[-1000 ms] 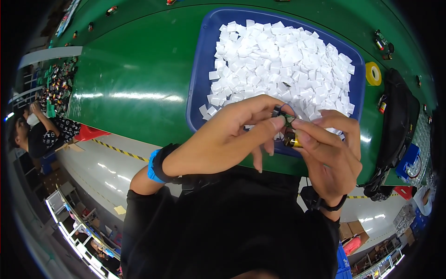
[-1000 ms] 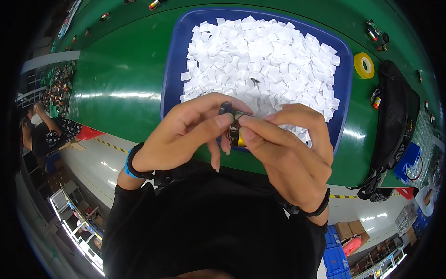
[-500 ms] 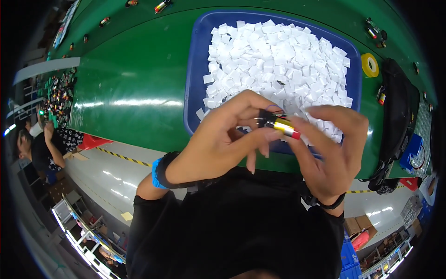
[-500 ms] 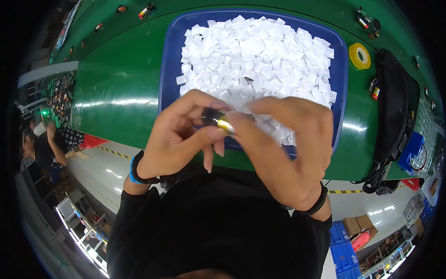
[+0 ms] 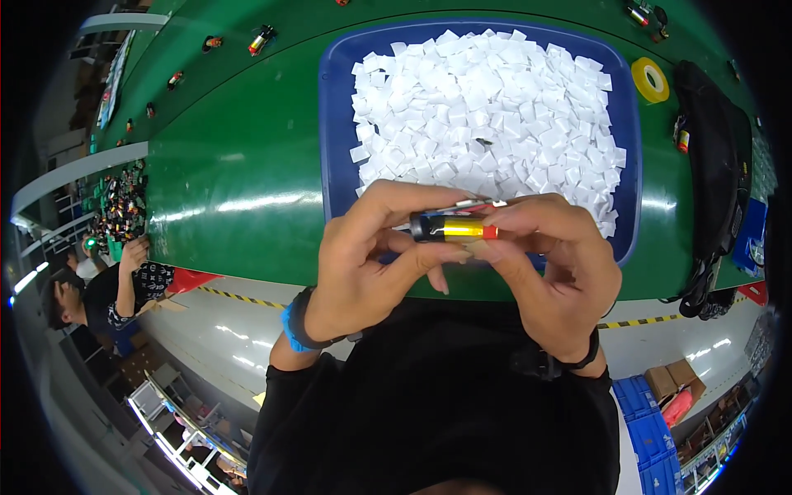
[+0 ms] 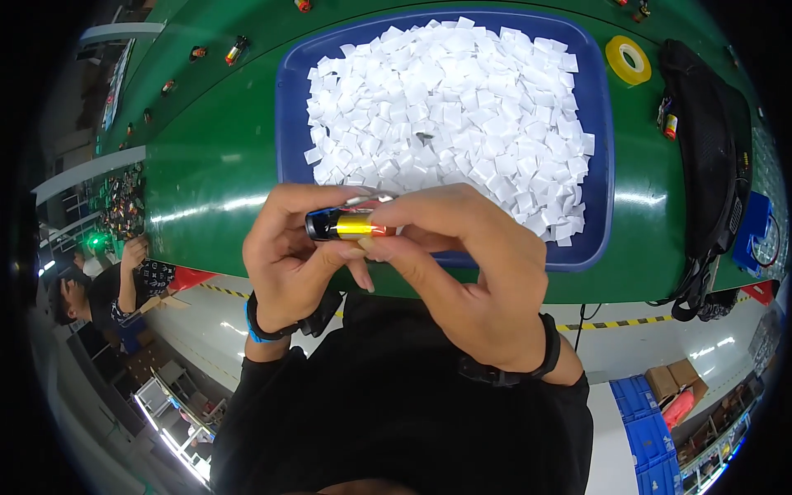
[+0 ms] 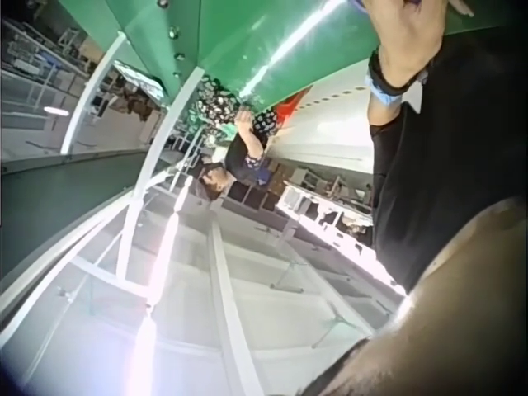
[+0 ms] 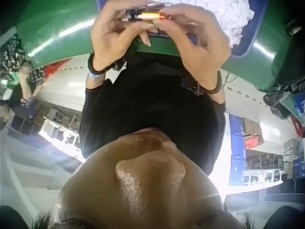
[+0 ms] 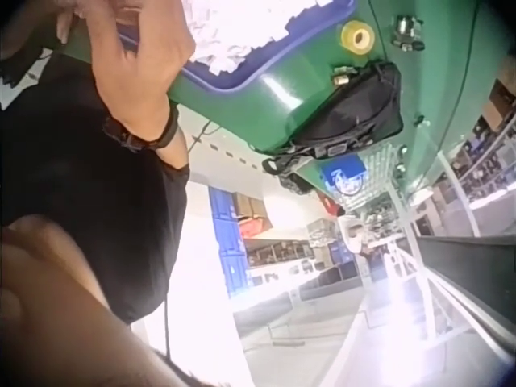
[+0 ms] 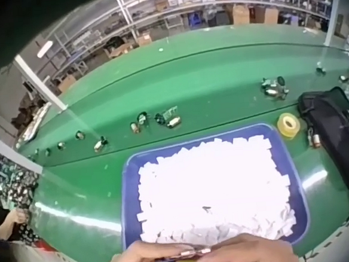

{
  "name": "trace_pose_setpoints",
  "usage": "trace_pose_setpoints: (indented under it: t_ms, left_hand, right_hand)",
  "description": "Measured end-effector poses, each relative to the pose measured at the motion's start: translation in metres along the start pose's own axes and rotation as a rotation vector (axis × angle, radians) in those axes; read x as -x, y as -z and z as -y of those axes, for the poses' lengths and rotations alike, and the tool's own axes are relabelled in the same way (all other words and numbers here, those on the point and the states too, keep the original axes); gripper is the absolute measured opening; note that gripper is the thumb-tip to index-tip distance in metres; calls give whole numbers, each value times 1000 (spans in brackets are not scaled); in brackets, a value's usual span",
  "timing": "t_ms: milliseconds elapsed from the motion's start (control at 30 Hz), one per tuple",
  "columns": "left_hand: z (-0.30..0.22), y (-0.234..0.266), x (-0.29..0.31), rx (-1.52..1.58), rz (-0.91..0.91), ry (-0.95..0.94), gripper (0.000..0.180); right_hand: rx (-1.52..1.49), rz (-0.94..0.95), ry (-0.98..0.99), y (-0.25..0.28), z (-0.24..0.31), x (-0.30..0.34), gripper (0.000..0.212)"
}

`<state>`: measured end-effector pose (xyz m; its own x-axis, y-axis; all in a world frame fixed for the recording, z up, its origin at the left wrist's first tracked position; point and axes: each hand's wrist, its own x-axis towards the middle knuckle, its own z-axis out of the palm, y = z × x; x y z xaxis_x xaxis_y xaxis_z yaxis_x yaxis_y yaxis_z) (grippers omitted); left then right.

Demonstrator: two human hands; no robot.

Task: The person picks up a battery and a circuit board, wraps a white adhesive strip around them by hand, and places the assembled unit onto the green conveyor belt, repeating the process several times.

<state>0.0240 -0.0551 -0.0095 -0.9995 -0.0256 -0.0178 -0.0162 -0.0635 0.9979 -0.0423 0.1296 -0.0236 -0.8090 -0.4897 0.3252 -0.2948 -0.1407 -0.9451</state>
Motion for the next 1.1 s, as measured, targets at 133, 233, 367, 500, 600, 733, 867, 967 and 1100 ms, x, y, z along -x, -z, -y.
trace_pose_setpoints:
  t_ms: [133, 233, 367, 500, 600, 733, 867, 967, 1100]
  left_hand:
    - [-6, 2, -3, -184, 19, -80, 35]
    - [-5, 0, -2, -236, -13, -126, 36]
    - [-4, -3, -2, -276, -53, -161, 38]
    - [-6, 4, -1, -367, 32, -160, 37]
    - [-6, 8, -3, -457, 100, -200, 36]
    - [-11, 11, -9, -623, 120, -290, 34]
    - [-27, 9, -20, -270, 69, 103, 31]
    - [-38, 18, -39, -298, 131, 309, 28]
    - [-47, 26, -51, -184, 287, 395, 26]
  right_hand:
    - [-57, 23, -79, 4, 4, 3, 33]
    - [-192, -86, -252, 0, 11, 2, 32]
    - [-213, -148, -239, -7, 5, 3, 25]
    - [-215, -89, -203, -2, 1, 5, 26]
    - [-276, -117, -302, -5, 4, 3, 28]
    - [-320, -101, -436, -1, 9, -4, 31]
    - [-265, -102, -451, -2, 4, -6, 34]
    - [-173, -80, -402, 1, 3, -8, 38]
    - [68, -33, -179, 2, -1, -14, 43]
